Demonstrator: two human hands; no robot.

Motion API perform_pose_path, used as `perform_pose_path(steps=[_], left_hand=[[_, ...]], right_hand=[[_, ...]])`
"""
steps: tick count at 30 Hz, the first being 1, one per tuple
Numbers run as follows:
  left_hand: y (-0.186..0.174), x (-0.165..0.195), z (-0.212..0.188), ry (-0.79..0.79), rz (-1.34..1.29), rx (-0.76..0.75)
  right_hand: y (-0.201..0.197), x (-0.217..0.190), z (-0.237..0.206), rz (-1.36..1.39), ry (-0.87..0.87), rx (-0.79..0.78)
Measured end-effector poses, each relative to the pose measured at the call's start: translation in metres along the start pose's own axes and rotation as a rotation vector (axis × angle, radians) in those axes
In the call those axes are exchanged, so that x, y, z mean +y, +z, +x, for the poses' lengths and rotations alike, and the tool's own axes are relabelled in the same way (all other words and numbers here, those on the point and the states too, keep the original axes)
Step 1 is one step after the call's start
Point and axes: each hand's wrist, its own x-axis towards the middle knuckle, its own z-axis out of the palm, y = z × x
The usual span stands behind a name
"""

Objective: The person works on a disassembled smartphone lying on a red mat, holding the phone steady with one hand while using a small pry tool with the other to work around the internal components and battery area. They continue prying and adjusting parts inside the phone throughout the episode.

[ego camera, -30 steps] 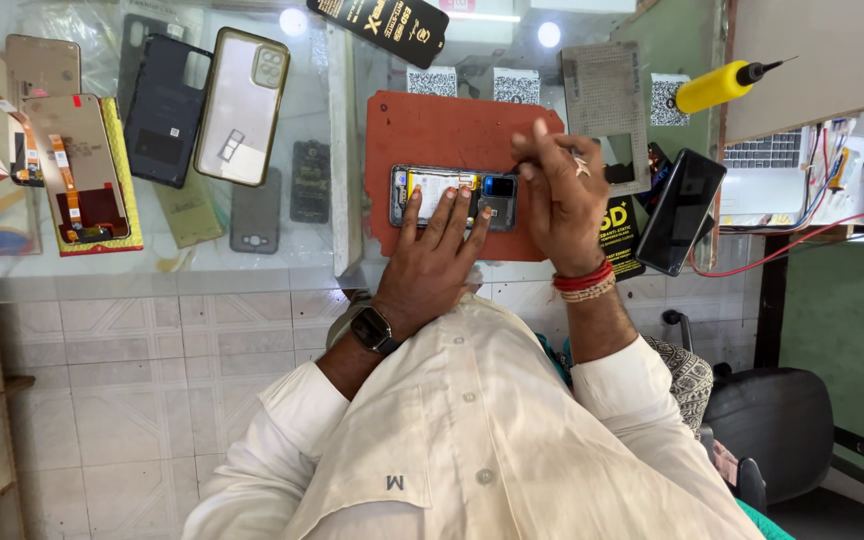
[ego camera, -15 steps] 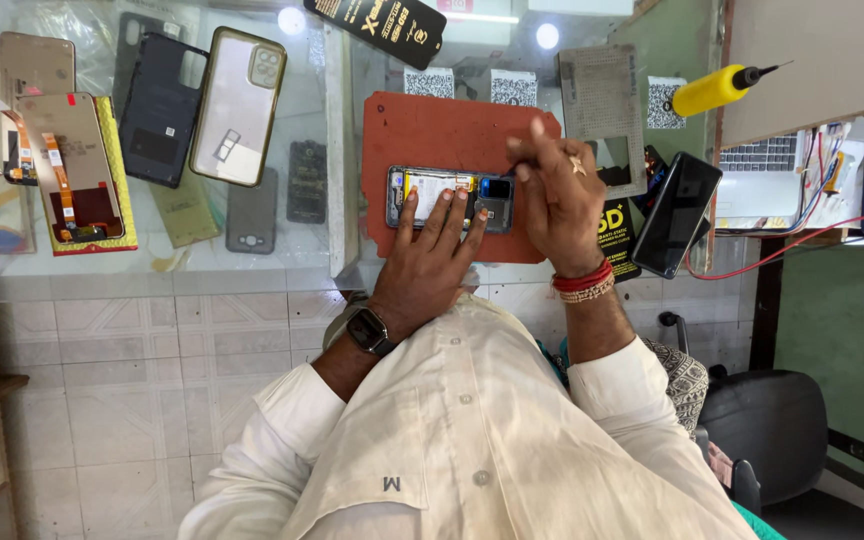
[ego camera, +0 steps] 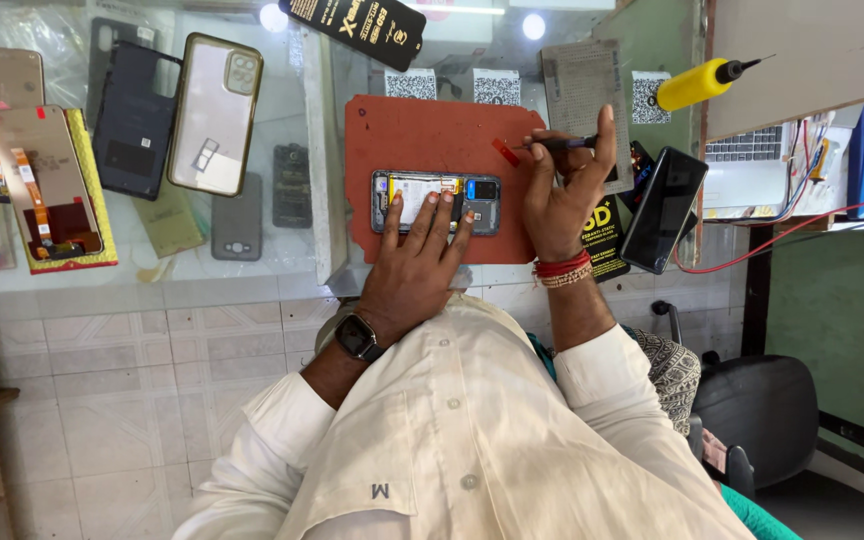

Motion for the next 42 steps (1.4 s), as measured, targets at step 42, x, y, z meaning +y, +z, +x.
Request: perform_pose_path(steps=[42], left_hand=[[0.018, -0.002, -0.002, 0.042, -0.211, 0.154]], right_hand=[[0.063, -0.072, -0.018, 0.137, 0.018, -0.373]])
